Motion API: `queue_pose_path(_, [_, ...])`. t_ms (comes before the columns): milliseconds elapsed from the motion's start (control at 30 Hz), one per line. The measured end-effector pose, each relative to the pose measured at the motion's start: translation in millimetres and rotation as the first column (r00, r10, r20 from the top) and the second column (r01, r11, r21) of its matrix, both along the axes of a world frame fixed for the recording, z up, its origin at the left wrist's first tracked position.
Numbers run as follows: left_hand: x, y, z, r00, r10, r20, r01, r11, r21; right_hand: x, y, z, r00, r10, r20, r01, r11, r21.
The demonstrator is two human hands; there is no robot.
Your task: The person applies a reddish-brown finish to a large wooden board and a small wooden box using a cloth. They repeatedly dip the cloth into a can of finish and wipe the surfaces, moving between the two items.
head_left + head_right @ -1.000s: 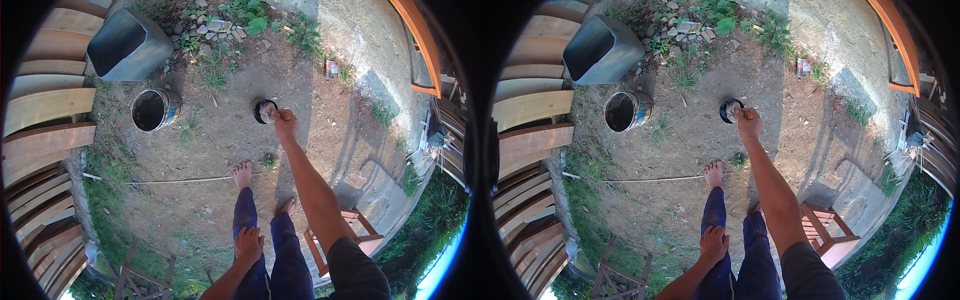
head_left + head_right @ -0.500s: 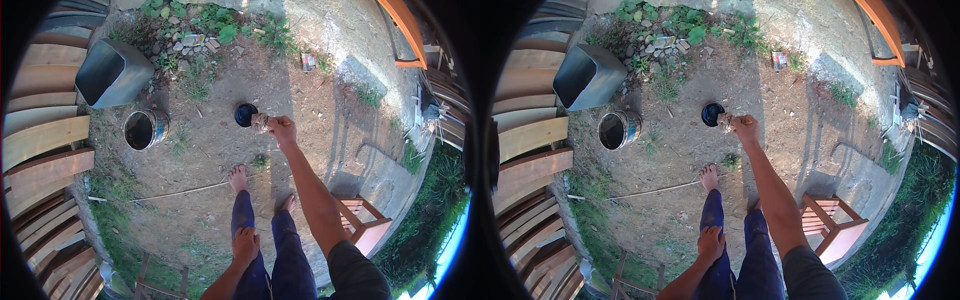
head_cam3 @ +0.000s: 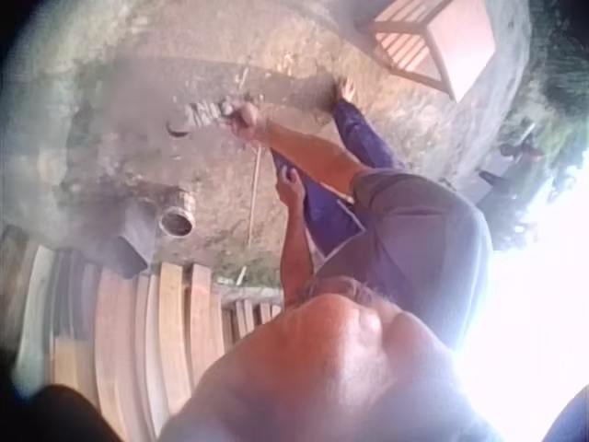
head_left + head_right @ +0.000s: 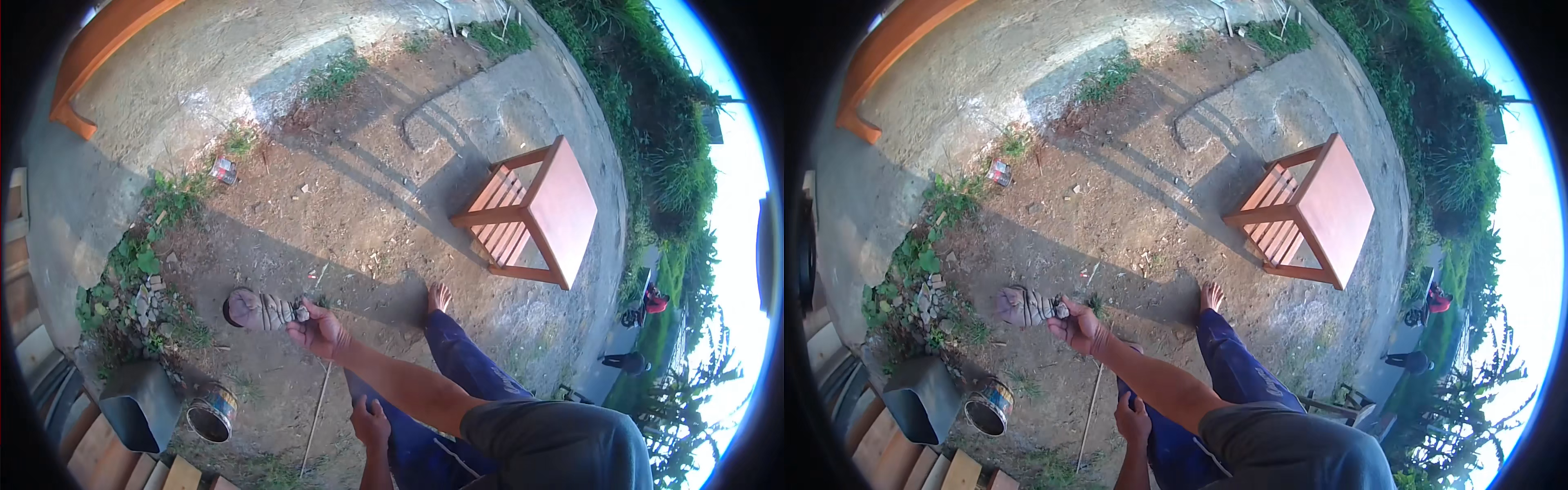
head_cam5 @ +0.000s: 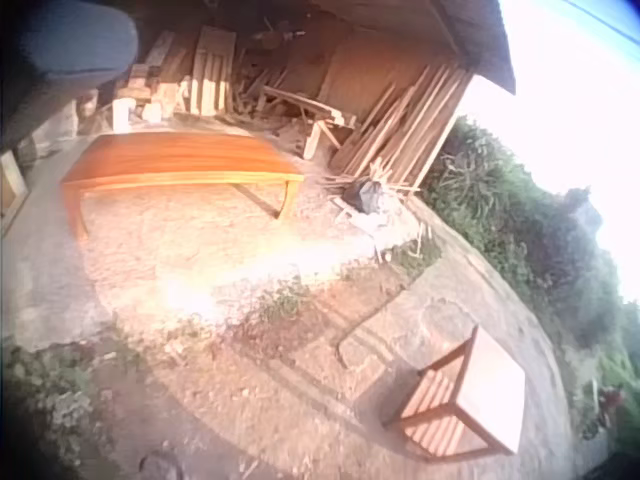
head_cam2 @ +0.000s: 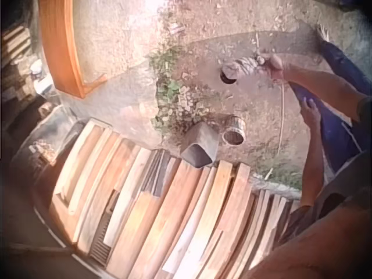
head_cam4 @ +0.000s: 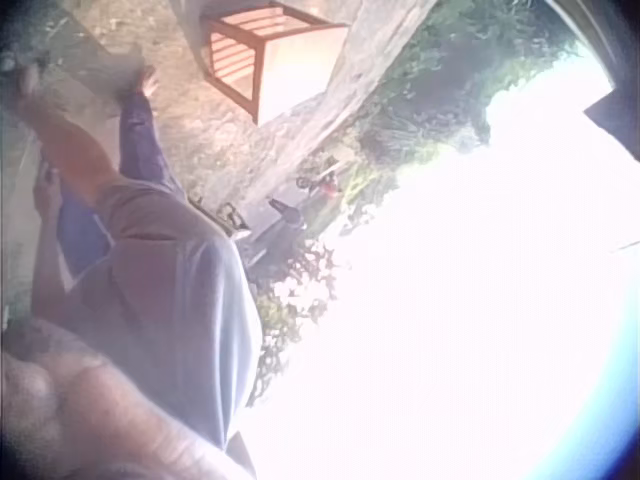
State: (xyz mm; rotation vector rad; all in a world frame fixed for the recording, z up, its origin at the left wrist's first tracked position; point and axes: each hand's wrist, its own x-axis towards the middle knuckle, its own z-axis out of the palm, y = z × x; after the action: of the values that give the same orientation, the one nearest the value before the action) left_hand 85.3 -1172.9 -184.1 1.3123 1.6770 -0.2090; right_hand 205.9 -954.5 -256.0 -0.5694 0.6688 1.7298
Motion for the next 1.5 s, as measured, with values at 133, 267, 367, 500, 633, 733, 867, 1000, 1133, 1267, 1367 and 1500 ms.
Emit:
queue_pose_path(133, [10, 4, -2, 0.981, -0.181, -0.072, 0.185, 0.982, 0.049, 63, -53, 55, 0.934, -0.326, -0.148, 0.343, 0.933, 0.11])
queue_pose_path(267, [25, 6, -3, 0.943, -0.307, -0.131, 0.321, 0.941, 0.108, 173, -118, 98, 0.798, -0.589, -0.123, 0.602, 0.774, 0.198])
queue_pose_path(367, [52, 4, 4, 0.91, -0.373, -0.18, 0.394, 0.914, 0.097, 274, -193, 117, 0.668, -0.744, -0.012, 0.718, 0.64, 0.274])
queue_pose_path(500, [94, -6, 20, 0.861, -0.458, -0.22, 0.478, 0.877, 0.044, 376, -286, 140, 0.409, -0.881, 0.237, 0.845, 0.464, 0.266])
queue_pose_path(633, [154, -14, 32, 0.818, -0.553, -0.162, 0.562, 0.827, 0.015, 430, -356, 130, 0.199, -0.889, 0.413, 0.902, 0.331, 0.278])
queue_pose_path(733, [219, -10, 41, 0.723, -0.678, -0.129, 0.685, 0.728, 0.014, 452, -359, 127, 0.136, -0.79, 0.598, 0.926, 0.315, 0.206])
queue_pose_path(867, [284, -3, 43, 0.556, -0.828, -0.079, 0.831, 0.549, 0.094, 458, -324, 120, 0.19, -0.7, 0.688, 0.929, 0.354, 0.104])
queue_pose_path(1000, [317, -1, 38, 0.372, -0.925, -0.082, 0.924, 0.359, 0.134, 467, -294, 111, 0.228, -0.636, 0.738, 0.912, 0.405, 0.068])
queue_pose_path(1133, [342, 22, 38, 0.179, -0.965, -0.189, 0.983, 0.185, -0.011, 475, -270, 115, 0.29, -0.468, 0.835, 0.873, 0.487, -0.031])
queue_pose_path(1267, [366, 71, 32, 0.293, -0.952, -0.092, 0.95, 0.3, -0.084, 488, -253, 115, 0.219, -0.405, 0.888, 0.905, 0.424, -0.03])
queue_pose_path(1367, [387, 76, 33, 0.22, -0.967, -0.13, 0.955, 0.241, -0.171, 493, -277, 121, 0.232, -0.315, 0.92, 0.931, 0.345, -0.117])
queue_pose_path(1500, [410, 79, 38, 0.15, -0.974, -0.168, 0.962, 0.183, -0.203, 499, -342, 126, 0.227, -0.039, 0.973, 0.943, 0.26, -0.21])
